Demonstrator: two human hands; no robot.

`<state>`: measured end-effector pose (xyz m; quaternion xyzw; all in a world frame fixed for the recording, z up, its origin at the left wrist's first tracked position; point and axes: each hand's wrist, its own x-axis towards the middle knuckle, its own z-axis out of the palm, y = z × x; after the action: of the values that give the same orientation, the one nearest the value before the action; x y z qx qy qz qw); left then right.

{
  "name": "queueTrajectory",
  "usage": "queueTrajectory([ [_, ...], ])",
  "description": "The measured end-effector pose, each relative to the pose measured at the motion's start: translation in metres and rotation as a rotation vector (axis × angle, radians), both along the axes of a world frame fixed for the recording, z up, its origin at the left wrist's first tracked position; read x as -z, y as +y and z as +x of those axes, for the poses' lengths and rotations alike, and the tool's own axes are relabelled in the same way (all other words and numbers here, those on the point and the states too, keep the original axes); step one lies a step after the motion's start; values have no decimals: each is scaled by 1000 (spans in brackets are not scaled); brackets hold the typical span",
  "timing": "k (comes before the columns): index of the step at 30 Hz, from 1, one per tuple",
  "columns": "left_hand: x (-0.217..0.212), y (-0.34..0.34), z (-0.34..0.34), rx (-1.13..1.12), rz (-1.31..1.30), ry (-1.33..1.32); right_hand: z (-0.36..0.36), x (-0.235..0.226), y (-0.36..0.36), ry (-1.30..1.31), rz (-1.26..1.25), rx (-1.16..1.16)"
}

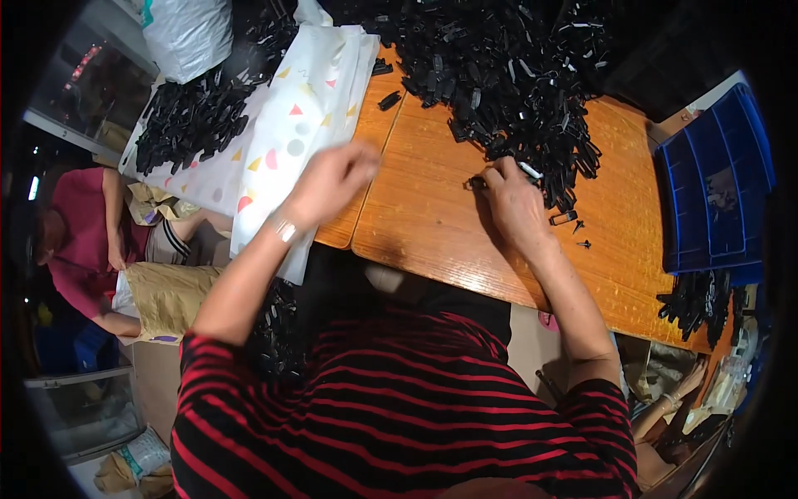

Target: Assembling small black plastic components at a workbench.

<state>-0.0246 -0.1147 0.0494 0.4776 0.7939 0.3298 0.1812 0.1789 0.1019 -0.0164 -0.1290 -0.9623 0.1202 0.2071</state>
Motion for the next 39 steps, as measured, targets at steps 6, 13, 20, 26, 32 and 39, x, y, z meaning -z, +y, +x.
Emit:
queueTrajectory([
  [6,59,113,-61,-262,-37,592,13,5,-25,66,-134,-79],
  [13,70,119,-68,-281,37,645,23,7,-32,-31,-110,-110],
  [20,58,88,-20,-122,186,333,24,5,-25,13,-179,-163],
  [26,69,73,20,-11,416,-59,8,-11,-18,112,-415,-203],
  [32,73,65,41,72,404,-500,-13,-19,-33,234,-505,-83],
  [39,72,52,55,96,554,-1130,-14,-22,-45,340,-760,-22],
])
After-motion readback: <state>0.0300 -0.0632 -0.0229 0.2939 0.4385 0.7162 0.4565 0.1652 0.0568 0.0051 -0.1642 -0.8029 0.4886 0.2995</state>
